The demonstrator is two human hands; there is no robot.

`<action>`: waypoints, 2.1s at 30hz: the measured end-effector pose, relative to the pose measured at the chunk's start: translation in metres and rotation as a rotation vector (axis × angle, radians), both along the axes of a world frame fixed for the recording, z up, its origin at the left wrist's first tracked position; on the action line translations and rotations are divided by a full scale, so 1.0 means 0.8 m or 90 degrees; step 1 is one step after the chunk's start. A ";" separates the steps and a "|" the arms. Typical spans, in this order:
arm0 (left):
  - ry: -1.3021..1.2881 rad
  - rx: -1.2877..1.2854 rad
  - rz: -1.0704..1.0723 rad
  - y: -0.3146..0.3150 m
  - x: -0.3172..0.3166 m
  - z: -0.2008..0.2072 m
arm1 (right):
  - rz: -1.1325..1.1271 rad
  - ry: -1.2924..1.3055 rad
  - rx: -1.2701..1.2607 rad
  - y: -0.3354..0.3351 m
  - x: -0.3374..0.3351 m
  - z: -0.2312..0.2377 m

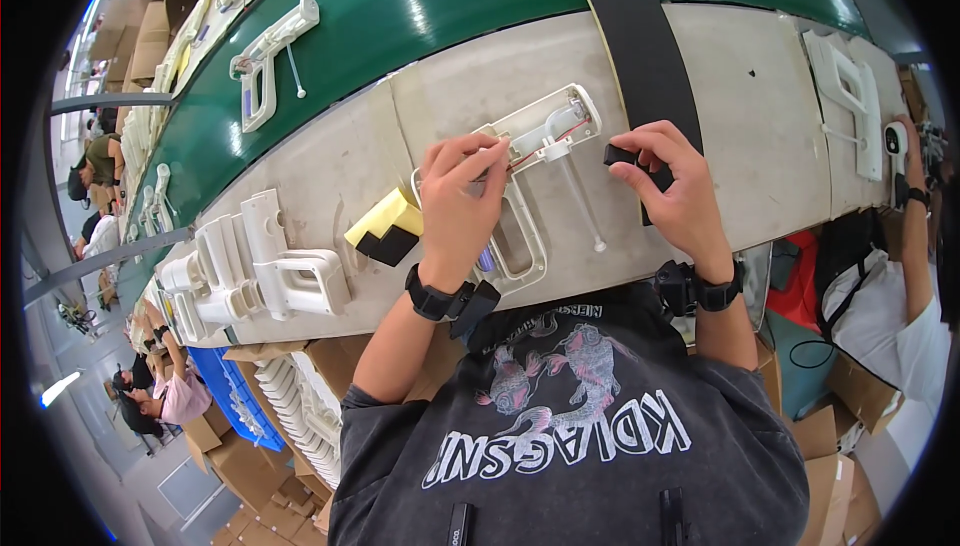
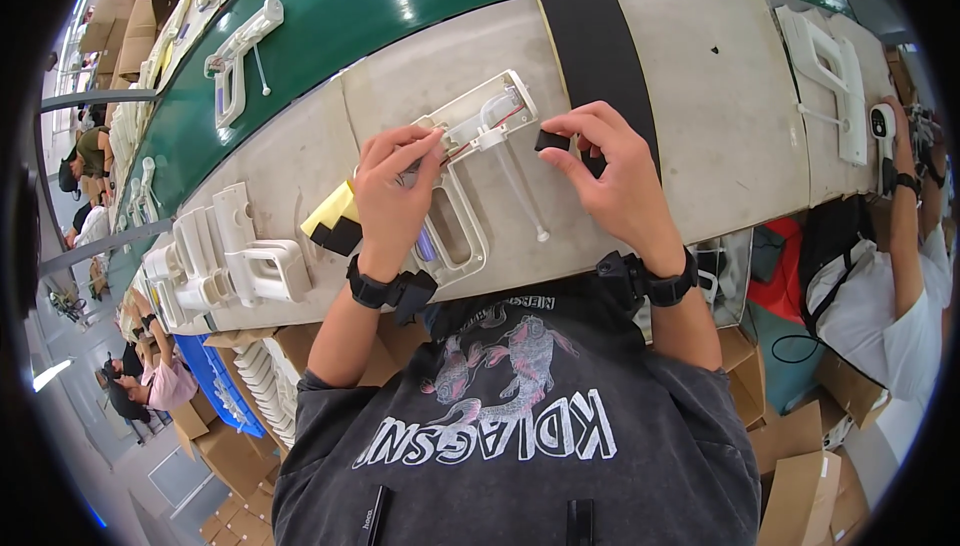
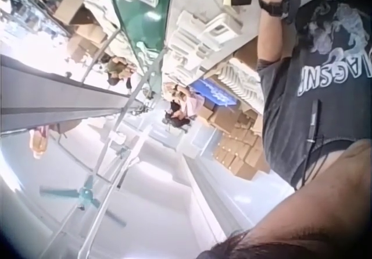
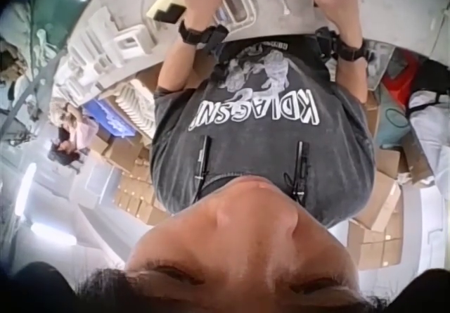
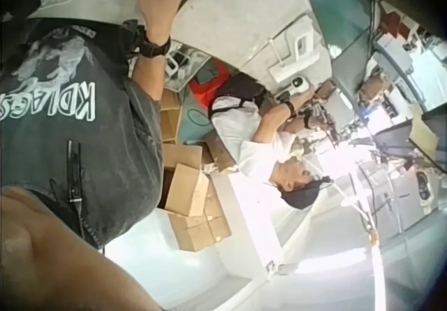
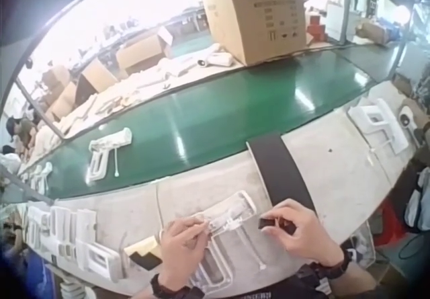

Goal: The person moves a cardboard box, picks up a plastic housing, and places it on the workbench. They peel the backing from a foam pad, press it onto a motor inside the housing, and fit a second plastic housing piece over the first.

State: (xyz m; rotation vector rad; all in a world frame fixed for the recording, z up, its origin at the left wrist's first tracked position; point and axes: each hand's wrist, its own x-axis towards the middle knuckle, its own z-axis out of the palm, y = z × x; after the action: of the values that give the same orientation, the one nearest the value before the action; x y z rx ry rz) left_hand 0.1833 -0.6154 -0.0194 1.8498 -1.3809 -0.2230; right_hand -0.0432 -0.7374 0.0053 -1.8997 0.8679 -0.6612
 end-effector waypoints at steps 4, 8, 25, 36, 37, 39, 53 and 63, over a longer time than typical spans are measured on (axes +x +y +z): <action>-0.075 -0.042 -0.019 0.008 -0.006 0.006 | 0.008 -0.007 0.006 0.002 0.004 0.005; -0.020 -0.084 0.035 0.030 -0.013 0.041 | 0.061 -0.032 -0.009 -0.003 0.025 0.014; 0.174 0.046 0.383 0.170 0.017 0.014 | 0.355 -0.016 -0.221 -0.002 0.145 -0.012; 0.443 0.028 0.476 0.168 0.019 0.003 | 0.294 -0.018 -0.276 0.015 0.137 0.018; 0.504 -0.088 0.432 0.168 0.017 0.003 | 0.308 -0.025 -0.274 0.021 0.134 0.027; 0.557 -0.204 0.386 0.170 0.014 0.012 | 0.323 0.007 -0.165 0.033 0.124 0.043; 0.501 -0.110 0.185 0.190 -0.021 0.069 | 0.461 -0.123 -0.218 0.110 0.163 0.052; 0.125 0.018 -0.061 0.225 0.005 0.072 | 0.673 -0.071 0.194 0.078 0.141 0.050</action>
State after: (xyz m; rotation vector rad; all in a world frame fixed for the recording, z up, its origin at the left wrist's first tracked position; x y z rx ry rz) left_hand 0.1875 -0.4353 0.0379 1.7354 -1.3363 -0.4621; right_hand 0.0697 -0.6751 0.0449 -1.7066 -0.1648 0.0262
